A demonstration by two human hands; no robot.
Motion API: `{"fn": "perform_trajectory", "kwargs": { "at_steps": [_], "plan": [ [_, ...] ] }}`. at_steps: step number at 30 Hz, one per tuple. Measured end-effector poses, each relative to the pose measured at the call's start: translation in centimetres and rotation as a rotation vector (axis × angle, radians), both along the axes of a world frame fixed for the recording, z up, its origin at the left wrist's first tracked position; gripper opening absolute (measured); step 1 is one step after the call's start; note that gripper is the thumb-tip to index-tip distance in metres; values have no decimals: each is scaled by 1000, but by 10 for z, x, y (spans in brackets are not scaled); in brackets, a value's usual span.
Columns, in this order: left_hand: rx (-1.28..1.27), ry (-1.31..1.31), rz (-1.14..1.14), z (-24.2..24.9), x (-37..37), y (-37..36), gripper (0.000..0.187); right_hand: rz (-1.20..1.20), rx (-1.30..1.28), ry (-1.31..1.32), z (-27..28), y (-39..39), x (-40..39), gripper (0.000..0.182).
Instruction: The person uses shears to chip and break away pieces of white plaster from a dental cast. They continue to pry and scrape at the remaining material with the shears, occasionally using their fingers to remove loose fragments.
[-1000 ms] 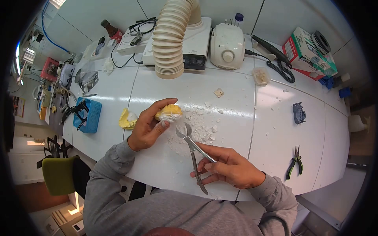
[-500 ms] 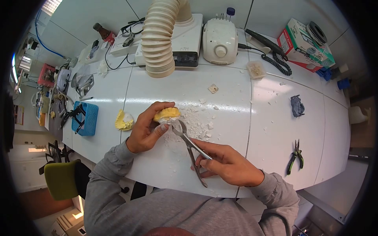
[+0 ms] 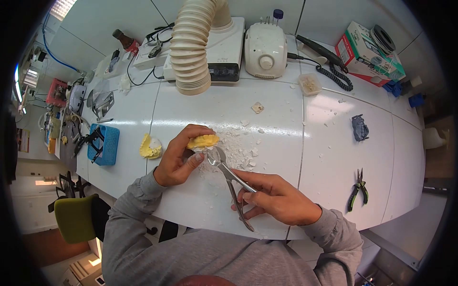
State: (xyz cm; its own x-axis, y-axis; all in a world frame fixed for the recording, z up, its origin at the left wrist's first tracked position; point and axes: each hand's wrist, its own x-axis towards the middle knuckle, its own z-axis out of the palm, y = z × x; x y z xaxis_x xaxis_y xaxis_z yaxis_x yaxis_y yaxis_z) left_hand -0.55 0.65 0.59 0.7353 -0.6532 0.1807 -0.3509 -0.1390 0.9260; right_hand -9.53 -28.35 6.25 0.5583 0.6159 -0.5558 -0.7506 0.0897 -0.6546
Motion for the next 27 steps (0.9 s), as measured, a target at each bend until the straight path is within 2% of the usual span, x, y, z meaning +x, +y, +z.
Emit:
{"fn": "perform_trajectory", "kwargs": {
  "at_steps": [4, 9, 17, 27],
  "plan": [
    [47, -67, 32, 2, -1, -3, 53, -9, 16, 20, -6, 2, -2, 60],
    [97, -148, 12, -2, 1, -4, 57, -11, 96, 118, -9, 8, -8, 61],
    [162, -180, -84, 2, -3, -7, 53, -14, 215, 218, -21, 22, -29, 63],
    [153, -190, -86, 2, -5, -9, 49, -48, 160, 42, -26, 41, -39, 52]
  ]
}}
